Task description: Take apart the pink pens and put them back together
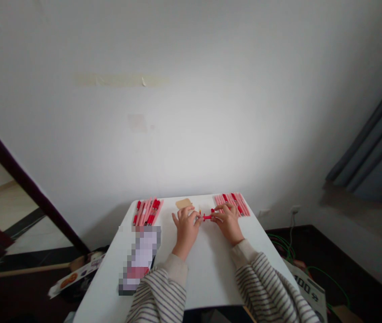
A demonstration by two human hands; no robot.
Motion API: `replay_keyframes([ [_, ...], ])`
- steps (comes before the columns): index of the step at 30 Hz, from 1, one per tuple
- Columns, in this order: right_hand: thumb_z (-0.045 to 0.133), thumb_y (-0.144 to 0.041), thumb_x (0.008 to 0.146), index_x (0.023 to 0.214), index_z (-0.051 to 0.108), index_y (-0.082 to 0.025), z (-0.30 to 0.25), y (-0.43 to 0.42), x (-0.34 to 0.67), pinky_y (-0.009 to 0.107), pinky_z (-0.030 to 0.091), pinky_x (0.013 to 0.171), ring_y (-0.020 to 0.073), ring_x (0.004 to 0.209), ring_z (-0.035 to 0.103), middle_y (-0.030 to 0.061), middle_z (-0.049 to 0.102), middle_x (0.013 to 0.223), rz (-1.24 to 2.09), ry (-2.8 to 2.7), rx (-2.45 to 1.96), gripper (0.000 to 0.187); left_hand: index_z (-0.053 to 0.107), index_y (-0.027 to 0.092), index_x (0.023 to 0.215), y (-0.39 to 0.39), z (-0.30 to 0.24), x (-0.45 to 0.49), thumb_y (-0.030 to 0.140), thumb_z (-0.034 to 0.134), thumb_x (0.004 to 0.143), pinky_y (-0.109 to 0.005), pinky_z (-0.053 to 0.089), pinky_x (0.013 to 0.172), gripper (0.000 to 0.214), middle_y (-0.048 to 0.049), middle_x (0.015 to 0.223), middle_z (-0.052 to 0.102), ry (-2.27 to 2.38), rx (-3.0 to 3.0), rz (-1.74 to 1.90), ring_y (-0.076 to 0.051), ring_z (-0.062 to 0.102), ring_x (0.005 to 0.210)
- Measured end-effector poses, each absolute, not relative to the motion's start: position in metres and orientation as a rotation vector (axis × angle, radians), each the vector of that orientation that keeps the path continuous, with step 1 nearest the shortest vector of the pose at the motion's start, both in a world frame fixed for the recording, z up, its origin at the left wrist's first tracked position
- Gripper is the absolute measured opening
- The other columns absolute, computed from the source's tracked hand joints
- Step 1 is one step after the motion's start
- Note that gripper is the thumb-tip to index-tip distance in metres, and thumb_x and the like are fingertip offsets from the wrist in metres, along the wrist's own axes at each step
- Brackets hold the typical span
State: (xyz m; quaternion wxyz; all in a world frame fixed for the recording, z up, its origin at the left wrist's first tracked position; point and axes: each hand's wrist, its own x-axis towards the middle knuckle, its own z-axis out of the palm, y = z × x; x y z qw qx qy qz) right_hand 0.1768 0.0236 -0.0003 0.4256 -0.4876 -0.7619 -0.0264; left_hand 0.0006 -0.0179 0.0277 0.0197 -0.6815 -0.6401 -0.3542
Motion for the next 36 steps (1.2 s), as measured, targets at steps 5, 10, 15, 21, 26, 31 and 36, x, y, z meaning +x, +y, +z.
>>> replay_keyframes([
  [5,0.072,-0.032,0.077,0.087,0.074,-0.039,0.0,0.023,0.177,0.048,0.027,0.095,0.0272,0.111,0.041,0.002,0.064,0.101,-0.067,-1.915,-1.204,0.012,0.069,0.026,0.08,-0.019,0.029,0.001,0.039,0.051,0.086,-0.066,0.019,0.108,0.023,-0.0043,0.119,0.059,-2.019,-2.085,-1.05,-0.025,0.044,0.117],
  [10,0.073,-0.033,0.076,0.087,0.074,-0.039,0.001,0.023,0.176,0.048,0.027,0.096,0.0275,0.11,0.04,0.0025,0.064,0.1,-0.07,-1.932,-1.188,0.013,0.07,0.024,0.073,-0.018,0.028,0.003,0.04,0.046,0.088,-0.065,0.016,0.11,0.033,-0.0054,0.117,0.061,-2.044,-2.076,-1.075,-0.024,0.045,0.116],
  [15,0.072,-0.033,0.077,0.087,0.074,-0.039,0.002,0.022,0.176,0.05,0.026,0.096,0.0278,0.109,0.041,0.0025,0.065,0.101,-0.071,-1.929,-1.19,0.012,0.07,0.023,0.064,-0.015,0.028,0.003,0.037,0.045,0.089,-0.064,0.018,0.109,0.038,-0.0047,0.114,0.064,-2.095,-2.071,-1.113,-0.024,0.046,0.114],
  [21,0.072,-0.034,0.078,0.086,0.074,-0.038,-0.001,0.024,0.177,0.051,0.027,0.095,0.0279,0.109,0.042,0.0017,0.065,0.101,-0.082,-1.892,-1.226,0.01,0.07,0.023,0.072,-0.015,0.03,-0.001,0.037,0.049,0.087,-0.063,0.024,0.106,0.03,-0.0047,0.117,0.062,-2.131,-1.951,-1.087,-0.026,0.046,0.115],
  [26,0.072,-0.034,0.078,0.084,0.074,-0.037,-0.007,0.028,0.178,0.05,0.026,0.096,0.0271,0.107,0.043,0.0015,0.066,0.098,-0.102,-1.858,-1.242,0.008,0.068,0.024,0.087,-0.016,0.025,-0.008,0.033,0.058,0.081,-0.064,0.025,0.104,0.015,-0.0077,0.12,0.056,-2.154,-1.818,-1.002,-0.028,0.043,0.116],
  [31,0.071,-0.034,0.079,0.086,0.074,-0.037,-0.009,0.028,0.178,0.047,0.027,0.095,0.0262,0.108,0.042,0.0014,0.065,0.098,-0.091,-1.849,-1.271,0.008,0.068,0.025,0.086,-0.016,0.022,-0.012,0.019,0.057,0.078,-0.066,0.021,0.104,0.015,-0.0066,0.122,0.053,-2.222,-1.781,-0.877,-0.028,0.04,0.117],
  [36,0.072,-0.034,0.078,0.086,0.074,-0.037,-0.009,0.028,0.178,0.046,0.026,0.095,0.026,0.107,0.042,0.001,0.066,0.098,-0.094,-1.847,-1.275,0.009,0.071,0.026,0.08,-0.013,0.017,-0.014,0.018,0.052,0.08,-0.069,0.014,0.105,0.021,-0.0062,0.121,0.055,-2.296,-1.831,-0.872,-0.029,0.037,0.119],
])
